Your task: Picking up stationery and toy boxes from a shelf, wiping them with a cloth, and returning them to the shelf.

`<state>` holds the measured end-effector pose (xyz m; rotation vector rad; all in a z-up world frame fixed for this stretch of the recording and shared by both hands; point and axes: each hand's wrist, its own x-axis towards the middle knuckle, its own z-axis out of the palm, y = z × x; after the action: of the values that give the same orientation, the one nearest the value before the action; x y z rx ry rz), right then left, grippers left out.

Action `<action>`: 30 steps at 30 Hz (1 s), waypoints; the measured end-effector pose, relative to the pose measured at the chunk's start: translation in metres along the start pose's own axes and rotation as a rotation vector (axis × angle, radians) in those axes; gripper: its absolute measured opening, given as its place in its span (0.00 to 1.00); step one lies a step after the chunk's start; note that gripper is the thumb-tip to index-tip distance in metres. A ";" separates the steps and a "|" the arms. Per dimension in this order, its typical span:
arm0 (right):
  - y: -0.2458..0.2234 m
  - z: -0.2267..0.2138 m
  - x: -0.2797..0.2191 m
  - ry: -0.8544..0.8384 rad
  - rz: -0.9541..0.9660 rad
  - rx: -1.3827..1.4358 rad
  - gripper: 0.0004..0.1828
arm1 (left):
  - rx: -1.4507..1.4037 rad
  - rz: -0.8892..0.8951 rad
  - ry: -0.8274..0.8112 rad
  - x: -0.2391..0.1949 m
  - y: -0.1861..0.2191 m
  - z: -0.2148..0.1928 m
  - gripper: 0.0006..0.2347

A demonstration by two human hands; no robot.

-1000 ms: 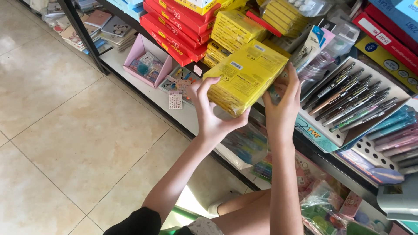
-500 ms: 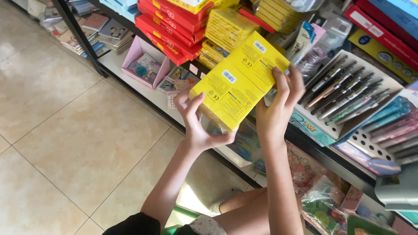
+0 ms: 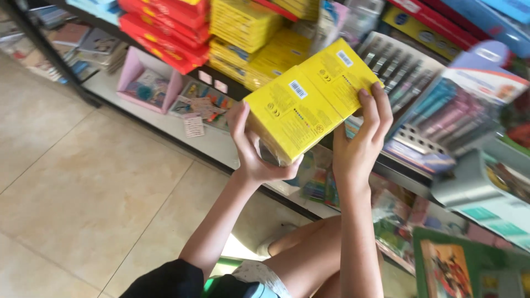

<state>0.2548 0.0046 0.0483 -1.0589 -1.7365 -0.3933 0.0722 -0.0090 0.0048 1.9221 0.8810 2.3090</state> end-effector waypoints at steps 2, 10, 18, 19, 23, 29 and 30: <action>0.007 -0.025 -0.006 0.018 0.018 -0.052 0.40 | -0.082 -0.014 -0.037 -0.003 0.005 0.018 0.50; 0.035 -0.158 -0.067 0.098 0.132 -0.377 0.37 | -0.659 -0.093 -0.177 -0.050 0.047 0.114 0.50; -0.004 -0.317 -0.134 -0.017 0.215 -0.962 0.39 | -1.113 -0.334 -0.360 -0.127 0.145 0.193 0.48; -0.014 -0.334 -0.144 -0.058 0.270 -1.010 0.39 | -1.154 -0.402 -0.422 -0.141 0.157 0.200 0.48; -0.027 -0.397 -0.215 -0.019 0.510 -0.766 0.39 | -1.224 -0.592 -0.731 -0.157 0.215 0.212 0.51; -0.029 -0.442 -0.308 0.278 0.668 -0.340 0.45 | -1.201 -1.119 -1.293 -0.243 0.259 0.255 0.42; -0.025 -0.444 -0.317 0.397 0.803 -0.302 0.42 | -1.132 -1.140 -1.402 -0.259 0.261 0.257 0.39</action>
<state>0.5274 -0.4616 -0.0356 -1.6598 -0.8160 -0.3187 0.4577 -0.2154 -0.0962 1.2619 0.1668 0.2826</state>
